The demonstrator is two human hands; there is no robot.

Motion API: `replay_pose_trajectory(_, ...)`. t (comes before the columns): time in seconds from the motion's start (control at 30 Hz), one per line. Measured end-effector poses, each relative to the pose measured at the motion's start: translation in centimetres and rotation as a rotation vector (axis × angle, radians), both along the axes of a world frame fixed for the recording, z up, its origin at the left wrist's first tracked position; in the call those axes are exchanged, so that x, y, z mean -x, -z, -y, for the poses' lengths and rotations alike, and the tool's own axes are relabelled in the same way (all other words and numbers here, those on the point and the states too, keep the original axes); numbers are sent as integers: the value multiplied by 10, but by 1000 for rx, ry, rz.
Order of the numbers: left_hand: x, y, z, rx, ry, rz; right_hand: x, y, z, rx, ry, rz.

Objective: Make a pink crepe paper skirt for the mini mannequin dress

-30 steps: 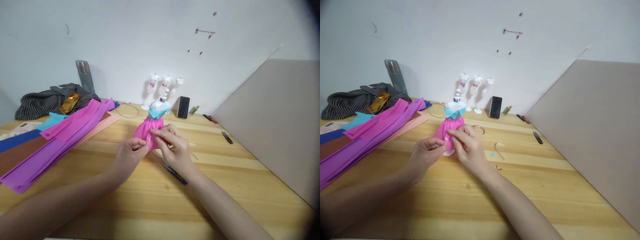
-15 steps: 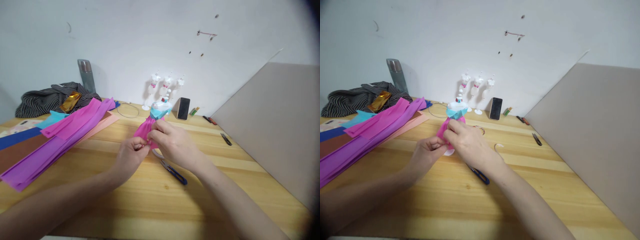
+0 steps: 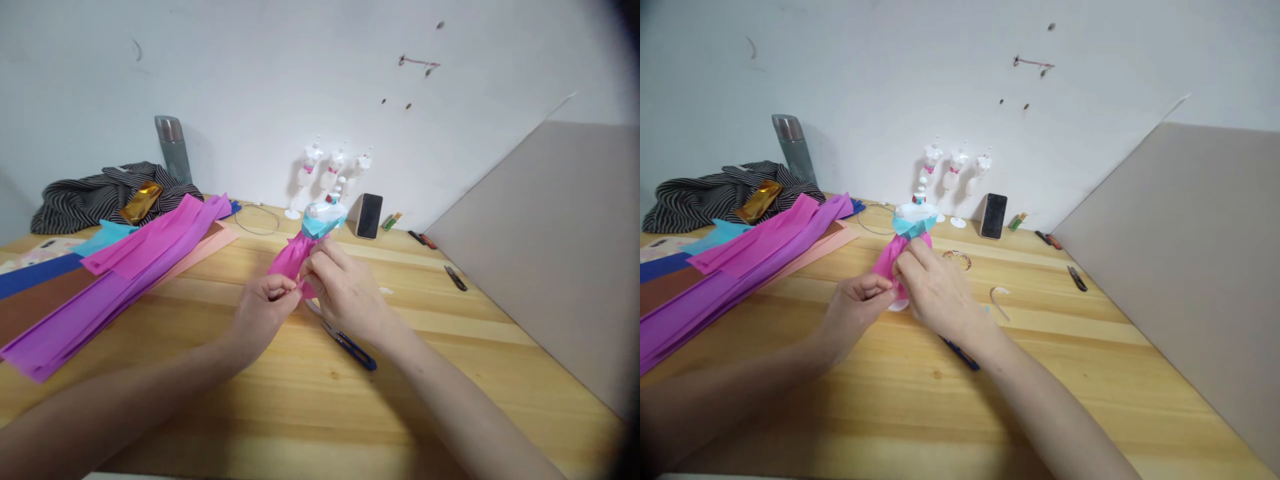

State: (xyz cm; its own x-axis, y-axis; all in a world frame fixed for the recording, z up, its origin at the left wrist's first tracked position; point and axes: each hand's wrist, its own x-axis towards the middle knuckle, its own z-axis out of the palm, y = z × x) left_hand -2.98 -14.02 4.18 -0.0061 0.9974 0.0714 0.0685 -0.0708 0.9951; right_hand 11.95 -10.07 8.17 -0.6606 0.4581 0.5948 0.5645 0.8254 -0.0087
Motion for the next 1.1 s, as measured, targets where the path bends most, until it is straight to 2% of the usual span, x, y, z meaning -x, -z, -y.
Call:
replay_pose_trajectory(0.2, -2, 10, -2, 19, 7, -1, 6, 3, 1, -37, 27, -64)
replay_pose_trajectory(0.53, -1, 1, 0, 58, -29, 53, 6, 0, 3, 44, -33, -250)
replay_pose_trajectory(0.67, -1, 1, 0, 61, -15, 75, 6, 1, 0, 19, -93, -316)
replay_pose_trajectory(0.9, -1, 1, 1, 63, -15, 63, 1, -2, 5, -31, -88, -412)
replay_pose_trajectory(1.1, -1, 0, 1, 52, 2, 72, -7, 9, 14, 23, -126, -327)
